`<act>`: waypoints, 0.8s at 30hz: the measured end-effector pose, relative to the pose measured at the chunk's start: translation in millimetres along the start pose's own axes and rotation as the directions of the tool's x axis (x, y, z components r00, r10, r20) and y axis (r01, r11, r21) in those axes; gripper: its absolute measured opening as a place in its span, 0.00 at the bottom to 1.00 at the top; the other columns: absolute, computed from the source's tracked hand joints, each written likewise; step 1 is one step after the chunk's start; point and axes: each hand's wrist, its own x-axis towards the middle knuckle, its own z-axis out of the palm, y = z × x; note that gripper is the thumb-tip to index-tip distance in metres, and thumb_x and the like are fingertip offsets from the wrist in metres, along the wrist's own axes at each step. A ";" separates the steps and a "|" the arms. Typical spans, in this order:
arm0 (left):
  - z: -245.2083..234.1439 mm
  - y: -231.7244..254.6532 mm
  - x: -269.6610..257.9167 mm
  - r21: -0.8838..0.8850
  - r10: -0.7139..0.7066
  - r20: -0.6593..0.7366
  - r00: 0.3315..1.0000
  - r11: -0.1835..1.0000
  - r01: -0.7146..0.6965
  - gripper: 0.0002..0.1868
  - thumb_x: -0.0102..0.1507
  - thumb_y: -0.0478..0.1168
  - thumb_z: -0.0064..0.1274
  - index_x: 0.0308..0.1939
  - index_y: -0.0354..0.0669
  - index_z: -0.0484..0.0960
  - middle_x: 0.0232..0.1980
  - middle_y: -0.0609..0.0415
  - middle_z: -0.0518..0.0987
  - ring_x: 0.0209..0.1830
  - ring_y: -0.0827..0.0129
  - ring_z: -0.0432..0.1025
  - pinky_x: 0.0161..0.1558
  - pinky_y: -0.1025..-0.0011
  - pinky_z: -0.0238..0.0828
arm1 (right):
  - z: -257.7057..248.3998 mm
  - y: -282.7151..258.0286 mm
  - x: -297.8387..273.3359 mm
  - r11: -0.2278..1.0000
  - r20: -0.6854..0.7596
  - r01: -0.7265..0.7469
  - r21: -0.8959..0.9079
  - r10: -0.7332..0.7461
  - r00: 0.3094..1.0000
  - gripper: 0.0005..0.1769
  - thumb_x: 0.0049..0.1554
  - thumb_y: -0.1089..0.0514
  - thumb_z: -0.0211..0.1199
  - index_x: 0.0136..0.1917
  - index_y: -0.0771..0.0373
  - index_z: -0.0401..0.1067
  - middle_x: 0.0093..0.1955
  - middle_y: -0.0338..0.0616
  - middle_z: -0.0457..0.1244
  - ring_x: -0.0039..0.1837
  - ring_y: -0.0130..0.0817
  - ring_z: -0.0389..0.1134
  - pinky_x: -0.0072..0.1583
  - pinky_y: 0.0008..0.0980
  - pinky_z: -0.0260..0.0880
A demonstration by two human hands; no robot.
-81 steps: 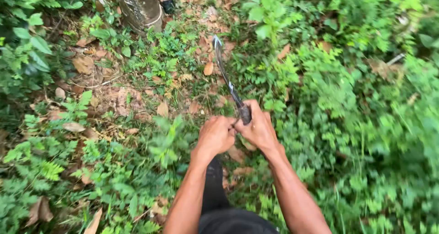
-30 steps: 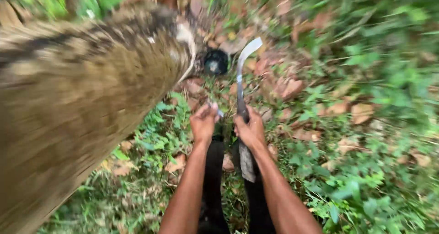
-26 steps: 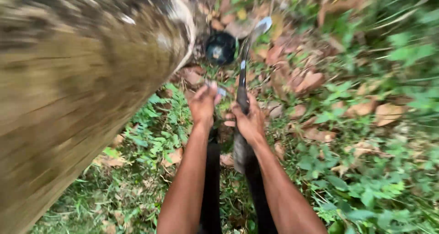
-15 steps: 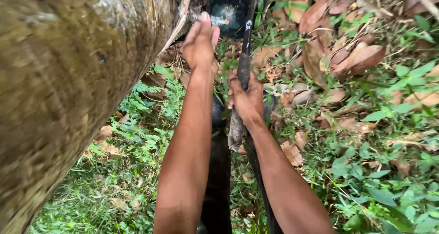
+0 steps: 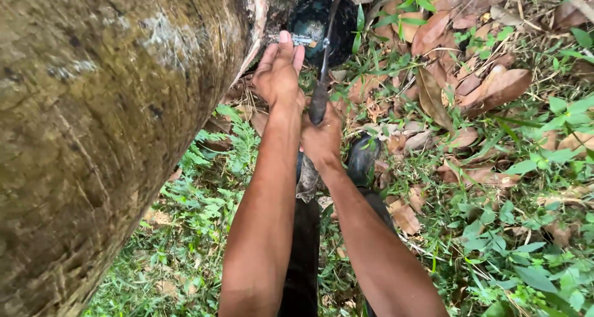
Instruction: The recorder uses a tapping knife to harvest latex from rubber trees and a machete to clear surrounding vegetation.
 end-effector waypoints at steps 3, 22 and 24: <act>1.2 4.2 0.8 0.004 -0.011 0.017 1.000 1.000 0.011 0.32 0.59 0.35 0.64 0.61 0.18 0.69 0.52 0.39 0.80 0.47 0.61 0.78 0.48 0.64 0.85 | 8.9 13.3 6.9 0.996 -0.001 -0.053 0.078 0.053 0.999 0.10 0.54 0.65 0.65 0.43 0.63 0.63 0.29 0.38 0.59 0.26 0.27 0.60 0.26 0.32 0.58; -0.8 11.2 0.1 0.042 -0.022 0.144 0.989 0.999 0.017 0.09 0.63 0.33 0.59 0.37 0.27 0.78 0.37 0.46 0.79 0.35 0.66 0.77 0.45 0.64 0.82 | 24.0 19.9 15.2 0.990 -0.164 -0.040 0.133 0.062 0.984 0.10 0.52 0.67 0.57 0.49 0.62 0.65 0.33 0.39 0.60 0.32 0.33 0.61 0.35 0.38 0.62; -0.5 12.7 -1.3 0.049 -0.034 0.125 0.992 0.998 0.028 0.09 0.63 0.33 0.59 0.37 0.27 0.78 0.37 0.46 0.80 0.35 0.67 0.78 0.45 0.65 0.82 | 22.8 54.1 27.7 0.921 -0.136 0.390 -0.022 -0.389 0.911 0.10 0.55 0.70 0.63 0.51 0.64 0.68 0.41 0.37 0.65 0.43 0.27 0.67 0.45 0.31 0.70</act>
